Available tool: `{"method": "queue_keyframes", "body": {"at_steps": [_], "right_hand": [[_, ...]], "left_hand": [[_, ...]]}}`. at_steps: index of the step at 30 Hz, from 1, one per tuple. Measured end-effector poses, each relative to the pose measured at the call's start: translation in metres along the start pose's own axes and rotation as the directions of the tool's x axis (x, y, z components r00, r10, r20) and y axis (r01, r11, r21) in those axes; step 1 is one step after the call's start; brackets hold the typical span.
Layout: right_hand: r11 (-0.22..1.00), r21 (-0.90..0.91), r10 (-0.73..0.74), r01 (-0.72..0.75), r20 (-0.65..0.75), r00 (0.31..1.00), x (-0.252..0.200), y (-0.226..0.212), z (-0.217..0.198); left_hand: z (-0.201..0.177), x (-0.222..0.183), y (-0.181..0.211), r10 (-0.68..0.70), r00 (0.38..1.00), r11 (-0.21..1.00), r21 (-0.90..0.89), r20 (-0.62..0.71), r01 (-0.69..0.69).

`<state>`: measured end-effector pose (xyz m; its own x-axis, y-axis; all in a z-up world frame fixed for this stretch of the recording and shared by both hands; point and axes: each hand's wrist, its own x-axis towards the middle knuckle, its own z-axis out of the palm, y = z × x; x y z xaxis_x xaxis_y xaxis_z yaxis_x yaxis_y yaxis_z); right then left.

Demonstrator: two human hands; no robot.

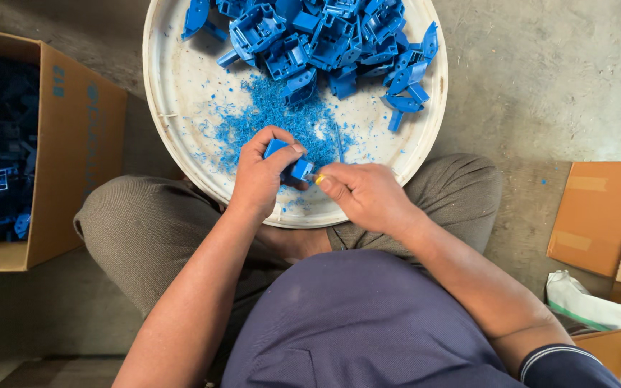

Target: The person cleans blue plastic components by hand using a small blade to remove excess material.

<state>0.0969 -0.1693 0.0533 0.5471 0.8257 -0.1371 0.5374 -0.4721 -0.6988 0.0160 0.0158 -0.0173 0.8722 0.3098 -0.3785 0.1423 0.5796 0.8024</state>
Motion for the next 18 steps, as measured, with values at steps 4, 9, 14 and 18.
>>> {"method": "queue_keyframes", "body": {"at_steps": [4,9,14,18], "right_hand": [[0.989,0.114,0.089,-0.09,0.013,0.996,-0.002,0.003,0.004],[0.996,0.039,0.088,-0.083,-0.147,0.985,0.0,0.002,-0.001],[0.981,-0.191,0.008,-0.038,-0.154,0.988,0.003,-0.005,-0.001],[0.975,-0.216,0.029,-0.062,-0.152,0.988,0.004,-0.006,0.002]], "left_hand": [[0.001,0.001,-0.002,0.202,0.979,0.972,0.129,-0.024,-0.197],[0.006,-0.009,0.006,0.536,0.844,0.639,0.663,-0.018,-0.391],[0.011,-0.015,0.013,0.644,0.763,0.468,0.759,0.058,-0.453],[0.013,-0.018,0.015,0.665,0.743,0.427,0.775,0.08,-0.466]]}}
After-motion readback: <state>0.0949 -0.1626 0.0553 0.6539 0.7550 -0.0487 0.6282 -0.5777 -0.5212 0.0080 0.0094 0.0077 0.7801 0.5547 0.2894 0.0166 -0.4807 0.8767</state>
